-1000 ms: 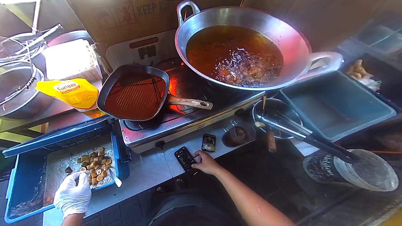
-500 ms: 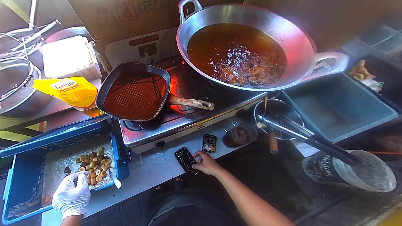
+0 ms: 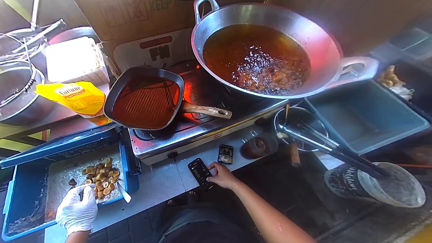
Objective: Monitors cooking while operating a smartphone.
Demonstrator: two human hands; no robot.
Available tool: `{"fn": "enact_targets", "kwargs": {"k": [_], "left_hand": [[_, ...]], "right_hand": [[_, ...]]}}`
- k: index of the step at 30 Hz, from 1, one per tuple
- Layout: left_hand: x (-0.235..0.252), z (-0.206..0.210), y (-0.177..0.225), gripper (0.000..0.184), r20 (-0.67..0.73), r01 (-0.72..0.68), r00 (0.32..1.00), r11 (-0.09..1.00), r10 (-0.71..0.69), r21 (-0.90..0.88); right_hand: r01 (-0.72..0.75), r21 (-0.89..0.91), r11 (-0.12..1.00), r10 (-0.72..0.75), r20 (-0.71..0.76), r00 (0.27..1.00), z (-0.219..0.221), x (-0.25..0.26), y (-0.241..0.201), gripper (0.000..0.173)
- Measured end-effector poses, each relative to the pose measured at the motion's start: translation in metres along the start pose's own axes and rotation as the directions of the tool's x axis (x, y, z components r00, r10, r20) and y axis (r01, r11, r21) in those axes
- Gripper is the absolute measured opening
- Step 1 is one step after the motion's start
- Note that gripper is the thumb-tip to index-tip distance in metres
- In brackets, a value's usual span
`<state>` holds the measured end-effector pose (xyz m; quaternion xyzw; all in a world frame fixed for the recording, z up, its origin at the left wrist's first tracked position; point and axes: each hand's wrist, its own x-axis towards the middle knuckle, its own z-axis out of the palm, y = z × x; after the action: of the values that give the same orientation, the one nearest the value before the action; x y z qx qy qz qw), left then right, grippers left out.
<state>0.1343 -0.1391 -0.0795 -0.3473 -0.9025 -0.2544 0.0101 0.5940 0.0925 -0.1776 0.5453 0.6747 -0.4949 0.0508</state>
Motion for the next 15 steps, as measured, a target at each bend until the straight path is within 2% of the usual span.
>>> {"fn": "enact_targets", "kwargs": {"k": [5,9,10,12,14,15], "left_hand": [[0.0,0.0,0.001,0.034,-0.006,-0.002,1.0,1.0,0.002,0.008],[0.001,0.0,-0.001,0.035,-0.009,0.009,1.0,1.0,-0.009,0.024],[0.002,0.0,-0.001,0.035,-0.008,0.009,1.0,1.0,-0.009,0.024],[0.001,-0.001,0.0,0.034,-0.006,0.009,1.0,1.0,-0.009,0.017],[0.0,0.0,-0.001,0.033,-0.014,0.012,1.0,1.0,-0.012,0.007],[0.0,0.0,0.0,0.033,-0.02,0.016,1.0,1.0,-0.016,-0.002]], "right_hand": [[-0.047,-0.055,0.997,0.049,0.032,0.998,-0.004,-0.001,-0.013,0.052],[-0.144,-0.338,0.93,0.178,0.07,0.982,-0.01,-0.013,-0.061,0.077],[-0.124,-0.394,0.911,0.149,0.034,0.988,-0.006,-0.019,-0.072,0.083],[-0.01,-0.468,0.884,-0.004,-0.028,1.0,0.006,-0.03,-0.082,0.091],[0.11,-0.506,0.856,-0.133,-0.01,0.991,0.018,-0.032,-0.081,0.092],[0.14,-0.52,0.843,-0.152,0.018,0.988,0.022,-0.032,-0.081,0.092]]}}
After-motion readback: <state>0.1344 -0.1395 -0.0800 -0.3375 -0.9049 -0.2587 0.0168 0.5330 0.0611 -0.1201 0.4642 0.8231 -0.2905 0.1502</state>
